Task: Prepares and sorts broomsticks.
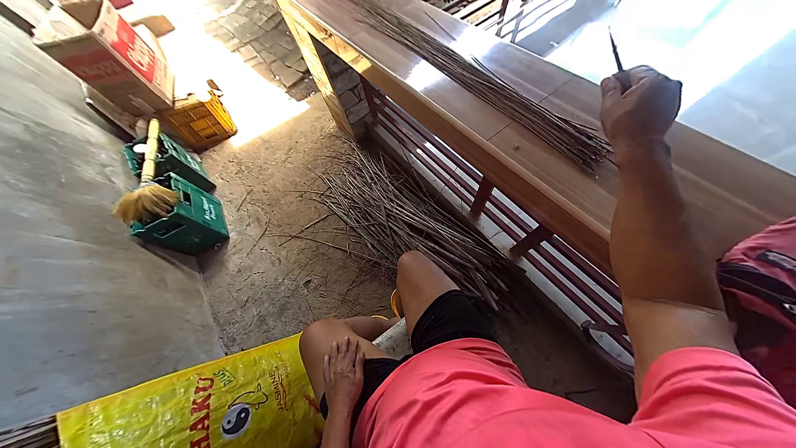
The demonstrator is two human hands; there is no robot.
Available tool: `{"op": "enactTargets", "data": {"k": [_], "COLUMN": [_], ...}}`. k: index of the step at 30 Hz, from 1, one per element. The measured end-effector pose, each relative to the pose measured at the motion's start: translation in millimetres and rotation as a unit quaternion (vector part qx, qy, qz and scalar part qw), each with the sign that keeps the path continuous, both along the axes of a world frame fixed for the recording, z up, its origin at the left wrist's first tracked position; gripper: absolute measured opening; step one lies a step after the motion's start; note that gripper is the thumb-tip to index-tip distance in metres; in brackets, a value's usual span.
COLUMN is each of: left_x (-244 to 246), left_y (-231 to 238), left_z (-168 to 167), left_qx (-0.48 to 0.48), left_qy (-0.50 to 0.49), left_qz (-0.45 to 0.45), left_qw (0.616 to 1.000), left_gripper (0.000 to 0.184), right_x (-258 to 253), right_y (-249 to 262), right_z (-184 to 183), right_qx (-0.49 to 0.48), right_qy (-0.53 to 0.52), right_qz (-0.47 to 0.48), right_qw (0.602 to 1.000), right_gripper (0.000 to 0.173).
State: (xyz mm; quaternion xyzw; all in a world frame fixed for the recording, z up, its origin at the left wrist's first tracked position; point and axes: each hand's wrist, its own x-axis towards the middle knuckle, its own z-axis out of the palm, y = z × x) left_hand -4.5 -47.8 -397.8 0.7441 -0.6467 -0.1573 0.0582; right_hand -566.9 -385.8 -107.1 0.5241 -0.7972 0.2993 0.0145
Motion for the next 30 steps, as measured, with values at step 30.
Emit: {"op": "enactTargets", "data": {"k": [30], "left_x": [-51], "left_y": [-97], "left_z": [19], "left_qx": [0.157], "left_qy": [0.228], "left_qz": [0.008], "left_qw": [0.961], "left_gripper": [0.049], "right_x": [62], "right_y": [9], "right_z": [-88], "right_qx": [-0.095], "right_qy": [0.125], "right_qz": [0.459], "right_qw": [0.875], "right_gripper": [0.028]}}
